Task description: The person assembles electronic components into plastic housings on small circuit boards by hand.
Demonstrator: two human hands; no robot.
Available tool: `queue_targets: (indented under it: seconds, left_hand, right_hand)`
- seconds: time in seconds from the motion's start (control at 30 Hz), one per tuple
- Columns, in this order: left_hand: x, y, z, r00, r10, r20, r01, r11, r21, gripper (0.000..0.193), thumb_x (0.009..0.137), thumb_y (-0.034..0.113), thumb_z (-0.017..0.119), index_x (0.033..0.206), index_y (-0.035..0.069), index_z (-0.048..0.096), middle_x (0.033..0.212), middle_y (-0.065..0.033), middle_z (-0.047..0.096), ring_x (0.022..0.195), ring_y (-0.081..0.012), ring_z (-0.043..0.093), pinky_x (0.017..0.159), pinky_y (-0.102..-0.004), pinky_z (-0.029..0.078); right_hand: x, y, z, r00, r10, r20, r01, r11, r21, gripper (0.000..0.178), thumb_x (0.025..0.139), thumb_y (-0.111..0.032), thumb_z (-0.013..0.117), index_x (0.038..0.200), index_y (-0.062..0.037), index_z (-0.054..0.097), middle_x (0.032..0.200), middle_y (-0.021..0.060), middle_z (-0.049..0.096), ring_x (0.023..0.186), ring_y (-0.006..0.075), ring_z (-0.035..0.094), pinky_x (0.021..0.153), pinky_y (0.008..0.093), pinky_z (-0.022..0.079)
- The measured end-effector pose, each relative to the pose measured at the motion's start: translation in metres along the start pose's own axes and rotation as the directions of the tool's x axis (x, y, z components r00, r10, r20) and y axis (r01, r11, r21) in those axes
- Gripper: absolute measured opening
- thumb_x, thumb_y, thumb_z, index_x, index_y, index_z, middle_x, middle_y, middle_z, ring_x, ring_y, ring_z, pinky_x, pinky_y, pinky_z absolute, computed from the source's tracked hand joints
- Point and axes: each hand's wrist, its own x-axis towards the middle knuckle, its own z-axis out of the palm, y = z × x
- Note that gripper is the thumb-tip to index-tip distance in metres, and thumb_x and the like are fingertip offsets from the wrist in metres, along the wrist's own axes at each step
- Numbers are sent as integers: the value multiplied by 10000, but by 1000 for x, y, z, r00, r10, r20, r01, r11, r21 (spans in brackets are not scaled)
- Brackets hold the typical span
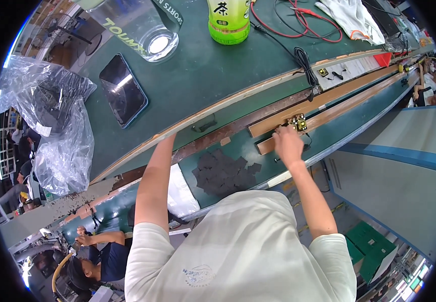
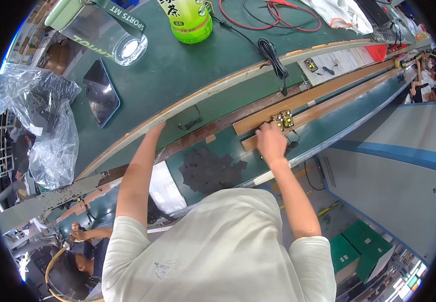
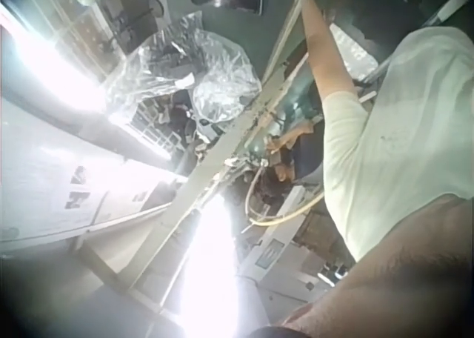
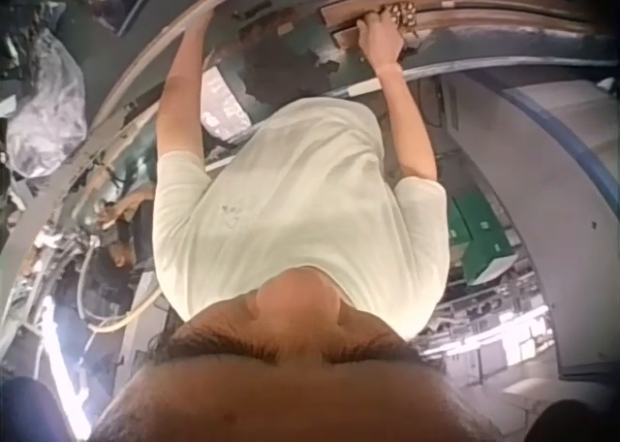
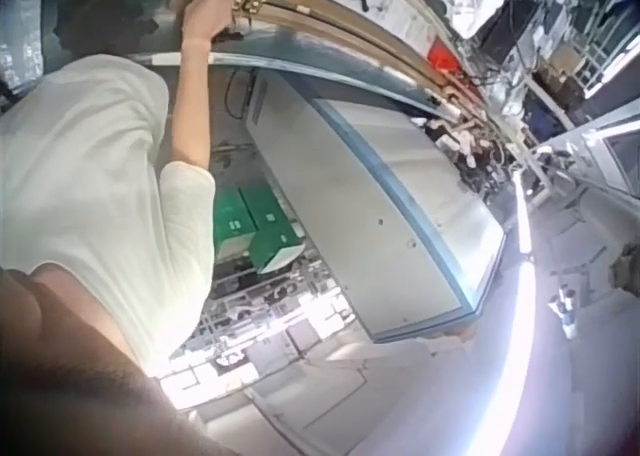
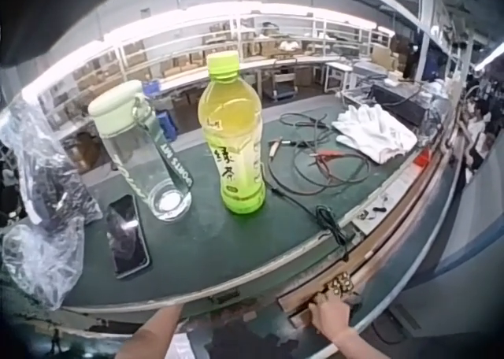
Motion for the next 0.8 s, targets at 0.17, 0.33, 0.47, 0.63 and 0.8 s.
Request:
queue_targets:
  seconds: [0.17, 0.33, 0.47, 0.63, 0.8]
  left_hand:
    - [58, 126, -128, 769, -257, 585, 403, 905, -132, 375, 989, 346, 546, 1182, 66, 706, 1236, -212, 700, 1164, -395, 639, 964, -476, 534]
    - [51, 142, -202, 582, -486, 652, 732, 662, -160, 274, 899, 183, 698, 1105, 4, 666, 980, -191, 704, 878, -425, 673, 793, -520, 529]
    - [50, 153, -236, 688, -557, 465, 724, 573, -385, 283, 870, 98, 751, 1106, 10, 622, 866, -122, 661, 713, -330, 670, 661, -450, 545]
    - [35, 147, -255, 36, -281, 959, 912, -383, -147, 328, 890, 97, 760, 1167, 45, 594, 867, -74, 650, 659, -207, 661, 577, -329, 532]
    - [47, 191, -299, 99, -238, 966, 858, -471, -204, 385, 902, 65, 744, 1240, 65, 559, 938, -81, 684, 678, -152, 675, 561, -248, 520]
  right_hand:
    - [-38, -49, 65, 957, -229, 181, 196, 964, 181, 187, 854, -173, 743, 1004, -73, 693, 1008, 148, 650, 946, 355, 673, 798, 471, 554]
    - [-46, -81, 122, 913, -387, 126, 337, 893, 298, 155, 849, -125, 736, 975, -57, 675, 1008, 136, 631, 996, 339, 656, 813, 473, 554]
    - [-43, -70, 132, 914, -355, 199, 309, 924, 227, 123, 855, -114, 729, 951, -56, 682, 1018, 131, 615, 1030, 332, 645, 822, 479, 553]
    - [-51, -51, 119, 927, -236, 290, 146, 943, 299, 126, 888, -166, 735, 939, -61, 686, 986, 142, 636, 1024, 363, 649, 844, 465, 531]
    - [-63, -41, 113, 959, -35, 281, -66, 937, 343, 136, 918, -200, 729, 944, -74, 684, 853, 157, 682, 832, 372, 694, 770, 456, 533]
